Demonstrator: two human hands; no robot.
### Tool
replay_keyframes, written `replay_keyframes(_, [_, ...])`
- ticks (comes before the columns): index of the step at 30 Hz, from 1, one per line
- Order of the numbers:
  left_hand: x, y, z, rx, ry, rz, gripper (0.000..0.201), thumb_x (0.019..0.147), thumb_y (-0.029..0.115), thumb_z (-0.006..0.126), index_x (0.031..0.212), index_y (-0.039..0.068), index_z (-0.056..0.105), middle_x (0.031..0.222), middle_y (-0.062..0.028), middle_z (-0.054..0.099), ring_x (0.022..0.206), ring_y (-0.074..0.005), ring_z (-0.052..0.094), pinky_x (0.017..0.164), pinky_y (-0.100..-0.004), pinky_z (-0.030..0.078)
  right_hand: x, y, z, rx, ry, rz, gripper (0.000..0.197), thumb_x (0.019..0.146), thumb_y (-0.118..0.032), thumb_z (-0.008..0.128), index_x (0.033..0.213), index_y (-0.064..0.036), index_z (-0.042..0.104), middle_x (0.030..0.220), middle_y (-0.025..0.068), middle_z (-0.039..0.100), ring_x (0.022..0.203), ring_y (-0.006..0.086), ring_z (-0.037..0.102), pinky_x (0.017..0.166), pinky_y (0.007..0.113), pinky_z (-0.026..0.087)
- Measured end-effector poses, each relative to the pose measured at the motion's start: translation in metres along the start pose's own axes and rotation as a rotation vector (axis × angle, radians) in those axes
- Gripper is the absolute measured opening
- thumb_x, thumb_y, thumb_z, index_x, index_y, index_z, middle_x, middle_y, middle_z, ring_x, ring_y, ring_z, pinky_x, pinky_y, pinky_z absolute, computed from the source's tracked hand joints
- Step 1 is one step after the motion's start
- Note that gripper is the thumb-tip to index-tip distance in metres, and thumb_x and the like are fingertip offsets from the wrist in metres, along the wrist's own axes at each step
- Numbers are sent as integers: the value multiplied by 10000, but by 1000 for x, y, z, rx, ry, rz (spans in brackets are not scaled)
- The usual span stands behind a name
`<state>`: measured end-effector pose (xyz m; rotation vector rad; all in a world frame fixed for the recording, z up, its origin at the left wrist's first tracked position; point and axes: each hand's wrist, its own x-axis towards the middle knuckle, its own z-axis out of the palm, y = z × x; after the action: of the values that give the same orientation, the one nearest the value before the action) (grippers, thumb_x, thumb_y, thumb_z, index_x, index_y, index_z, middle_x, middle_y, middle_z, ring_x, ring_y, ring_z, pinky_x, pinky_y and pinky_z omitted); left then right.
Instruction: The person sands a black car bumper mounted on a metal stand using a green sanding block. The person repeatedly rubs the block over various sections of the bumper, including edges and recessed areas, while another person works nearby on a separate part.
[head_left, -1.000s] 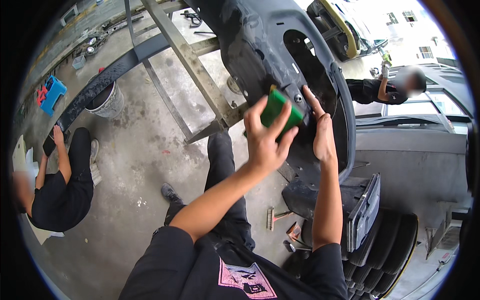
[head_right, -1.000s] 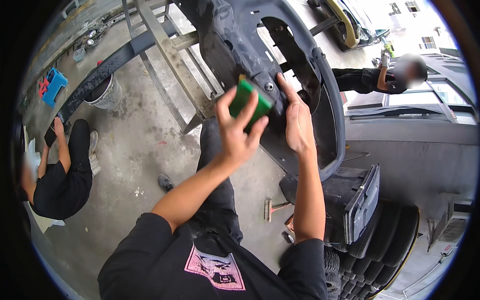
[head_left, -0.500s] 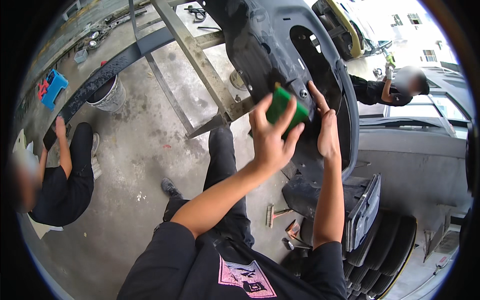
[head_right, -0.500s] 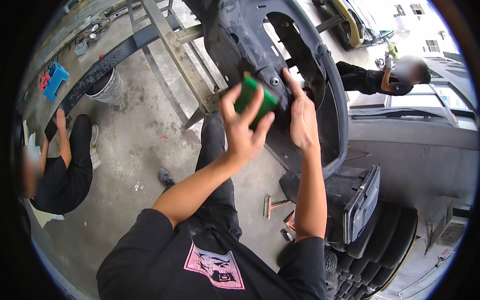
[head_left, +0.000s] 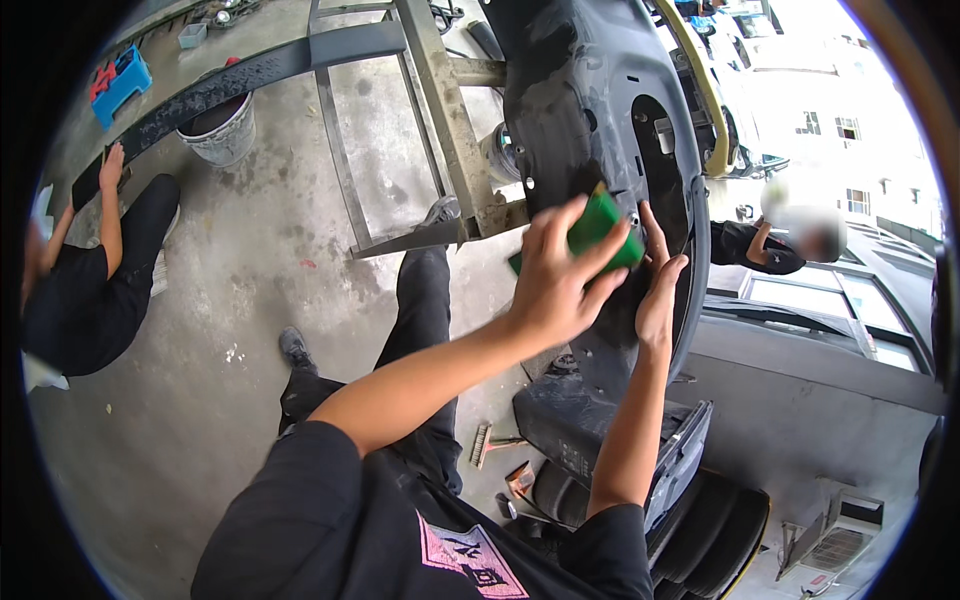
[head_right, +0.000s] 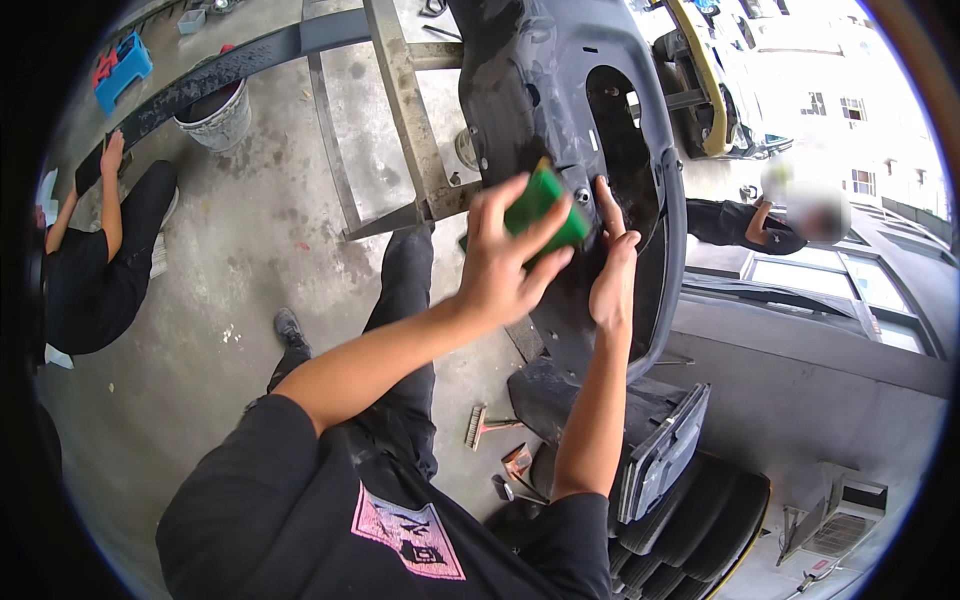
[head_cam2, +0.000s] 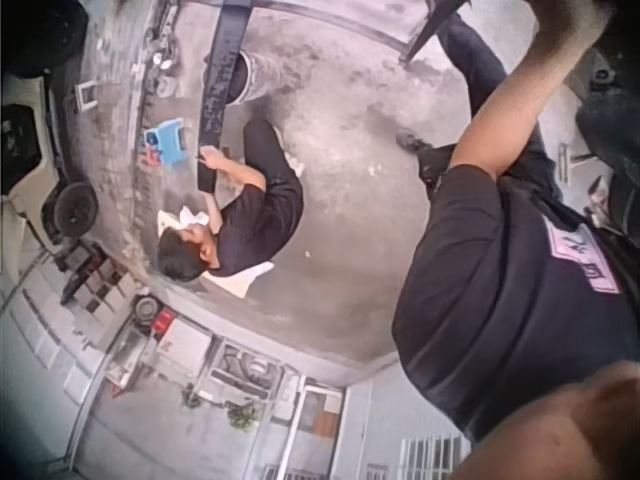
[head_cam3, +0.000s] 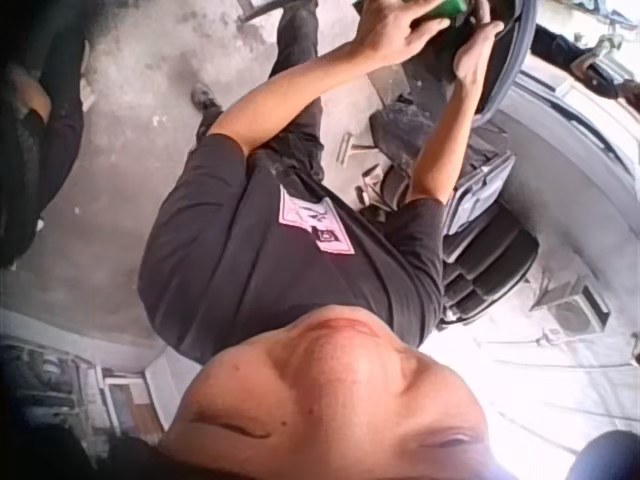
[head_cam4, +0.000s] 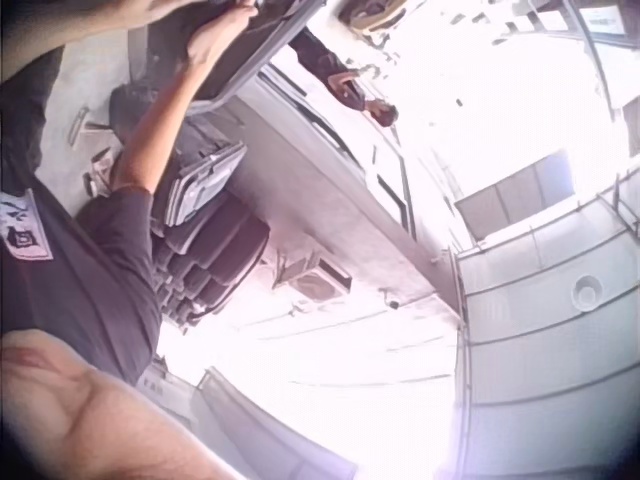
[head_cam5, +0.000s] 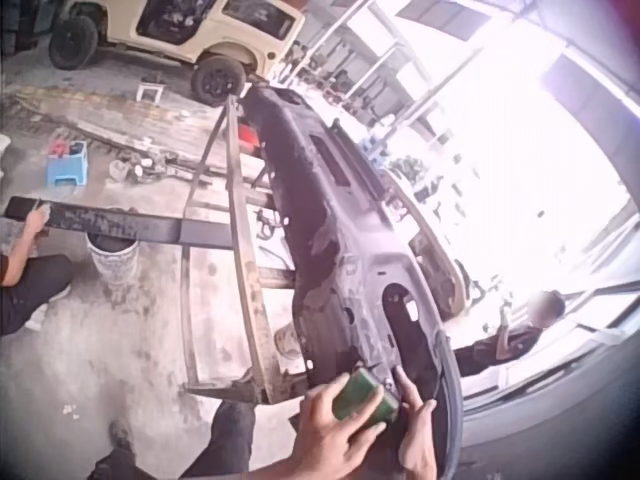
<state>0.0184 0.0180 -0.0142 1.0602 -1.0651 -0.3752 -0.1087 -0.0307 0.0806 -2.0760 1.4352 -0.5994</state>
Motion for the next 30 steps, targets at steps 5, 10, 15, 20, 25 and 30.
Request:
replay_keyframes(5, [6,-9,-27,-55,40,-106,537,888,265,739,1403,162,626,1394,-201,464,1285,-365,456,1111,-459,343,-2,4,-1,3,12,-28,922,982,-759,111,1556,-97,397,1591,129,408,1489,310,332,1191,444,224])
replay_keyframes(10, [-23,-31,-101,10,117,-211,548,919,206,700,1440,86,577,1398,-173,467,1298,-305,467,1106,-397,384,-2,-32,18,-433,111,-8,717,917,-425,668,1490,-58,440,1335,240,527,1215,405,576,1029,435,451])
replay_keyframes(15, [-34,-34,-124,3,147,-232,524,912,159,717,1417,92,598,1357,-168,478,1246,-320,474,1089,-404,377,17,-52,39,-660,281,116,757,832,-505,750,1359,-31,484,1254,232,587,1055,437,658,898,493,527])
replay_keyframes(20, [-49,-27,-126,24,77,-242,518,926,123,681,1429,54,578,1408,-155,467,1299,-292,466,1113,-384,378,9,-46,42,-809,257,37,753,819,-454,785,1375,-54,473,1259,208,596,1001,426,681,836,488,557])
replay_keyframes(25, [-48,-20,-110,84,46,-191,532,852,118,751,1369,70,638,1376,-180,491,1250,-323,496,1081,-409,394,4,-40,34,-794,220,-72,764,797,-390,809,1402,-78,462,1298,193,586,1024,422,676,840,484,560])
replay_keyframes(30, [-30,-9,-90,51,26,-126,556,844,172,777,1378,102,636,1373,-197,482,1236,-347,488,1060,-435,404,5,-43,40,-816,267,-44,711,812,-420,772,1363,-63,495,1245,197,619,974,426,688,831,485,556])
